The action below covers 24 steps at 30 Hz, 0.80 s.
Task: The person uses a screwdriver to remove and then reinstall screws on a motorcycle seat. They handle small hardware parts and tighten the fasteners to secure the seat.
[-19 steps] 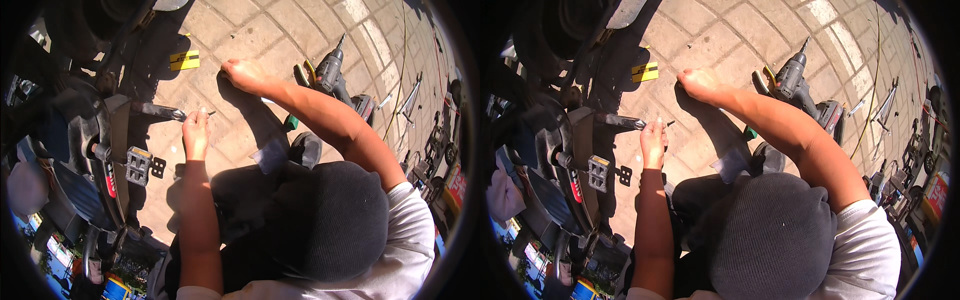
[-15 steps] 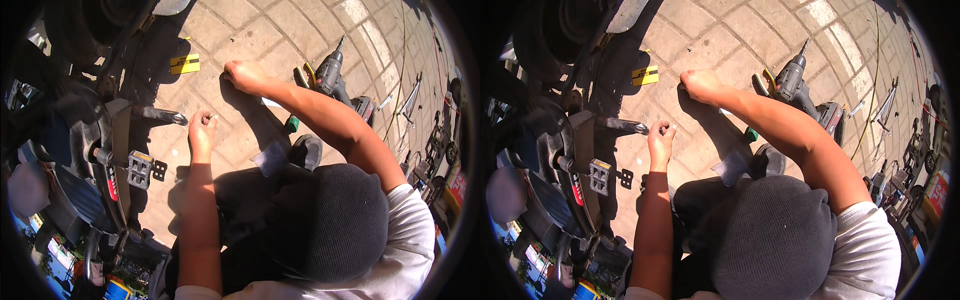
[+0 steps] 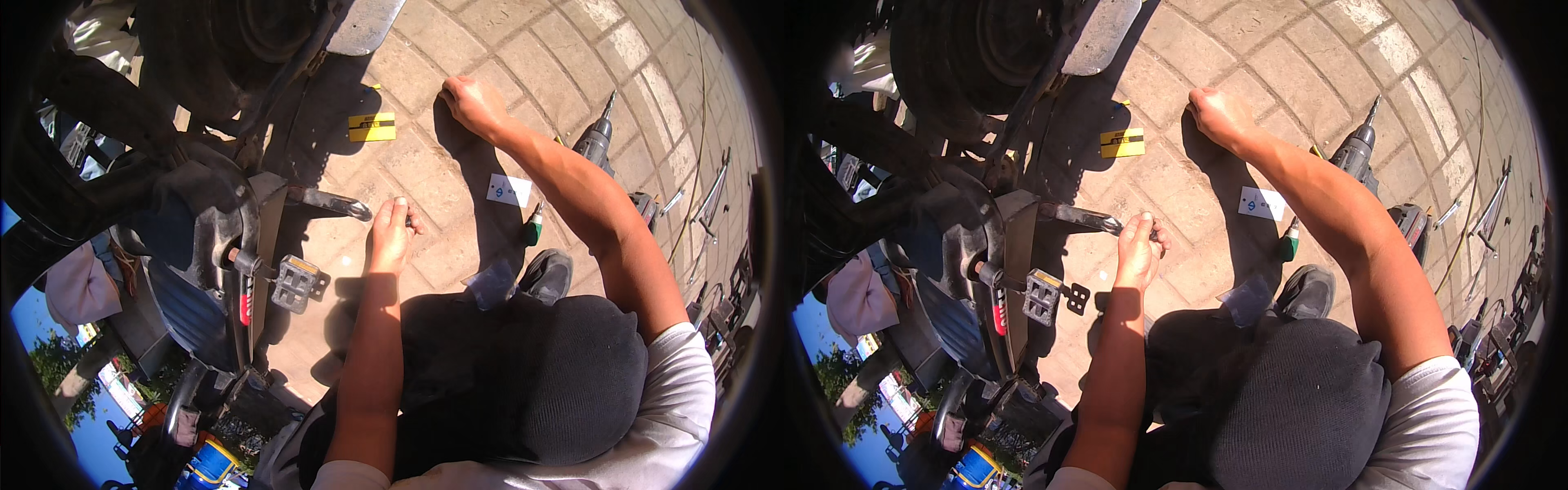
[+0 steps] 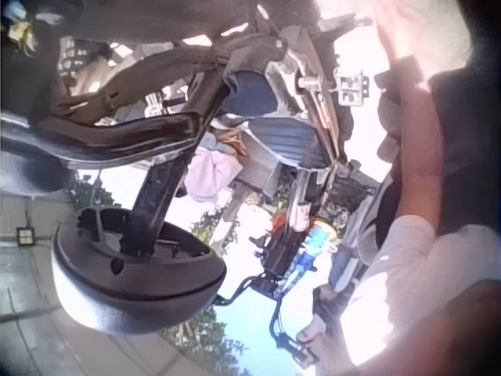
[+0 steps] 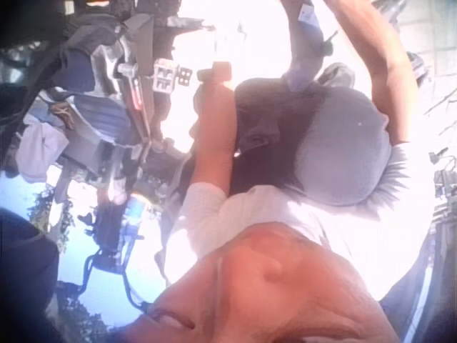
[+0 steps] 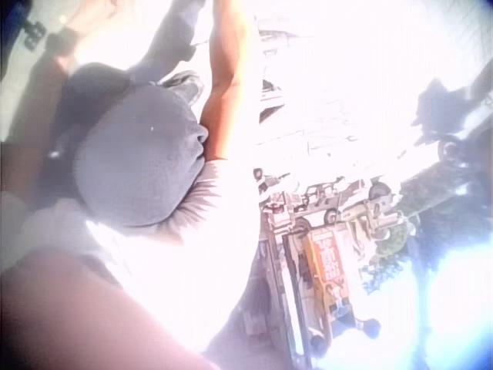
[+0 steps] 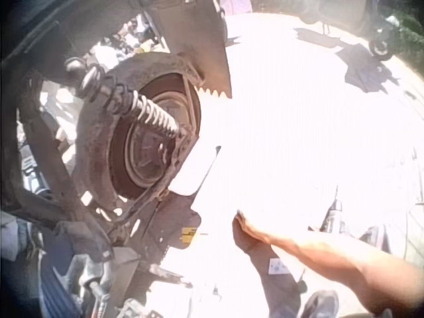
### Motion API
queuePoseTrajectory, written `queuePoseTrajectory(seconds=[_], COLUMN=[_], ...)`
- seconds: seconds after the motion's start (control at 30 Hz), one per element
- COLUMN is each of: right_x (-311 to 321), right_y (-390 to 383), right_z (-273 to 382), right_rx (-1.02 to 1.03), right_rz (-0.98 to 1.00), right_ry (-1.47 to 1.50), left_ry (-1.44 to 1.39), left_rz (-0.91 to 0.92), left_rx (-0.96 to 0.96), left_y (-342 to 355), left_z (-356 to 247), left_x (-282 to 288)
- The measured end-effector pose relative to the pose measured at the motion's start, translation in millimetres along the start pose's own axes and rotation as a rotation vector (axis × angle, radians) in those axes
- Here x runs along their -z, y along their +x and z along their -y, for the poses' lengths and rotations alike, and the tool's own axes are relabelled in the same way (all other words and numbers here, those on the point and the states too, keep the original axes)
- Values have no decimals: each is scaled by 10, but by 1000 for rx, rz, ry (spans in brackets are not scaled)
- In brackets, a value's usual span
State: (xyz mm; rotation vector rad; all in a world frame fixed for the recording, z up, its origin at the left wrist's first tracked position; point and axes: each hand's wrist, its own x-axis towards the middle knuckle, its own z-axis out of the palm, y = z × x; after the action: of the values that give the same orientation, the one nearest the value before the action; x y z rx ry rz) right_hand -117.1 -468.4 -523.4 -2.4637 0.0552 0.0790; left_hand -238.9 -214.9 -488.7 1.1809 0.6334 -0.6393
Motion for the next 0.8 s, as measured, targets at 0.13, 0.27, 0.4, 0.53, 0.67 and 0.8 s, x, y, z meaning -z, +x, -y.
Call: queuePoseTrajectory(seconds=[0.13,0.27,0.4,0.53,0.67,0.8], right_x=[71,325,532,841,1075,1290], right_y=[-343,-973,-1287,-1311,-1396,-1310], right_z=[22,726,935,951,1120,1329], right_rx=[-259,-116,314,423,487,575], right_rz=[-9,82,-4,-96,-169,-218], right_ry=[616,947,364,260,100,129], left_ry=[-331,-573,-770,-695,-726,-882], left_rz=[181,185,282,333,461,920], left_rx=[128,55,187,175,203,322], left_y=[-159,-4,66,166,211,304], left_z=[-30,34,200,185,52,-126], left_x=[-303,-480,-913,-1279,-1340,-1245])
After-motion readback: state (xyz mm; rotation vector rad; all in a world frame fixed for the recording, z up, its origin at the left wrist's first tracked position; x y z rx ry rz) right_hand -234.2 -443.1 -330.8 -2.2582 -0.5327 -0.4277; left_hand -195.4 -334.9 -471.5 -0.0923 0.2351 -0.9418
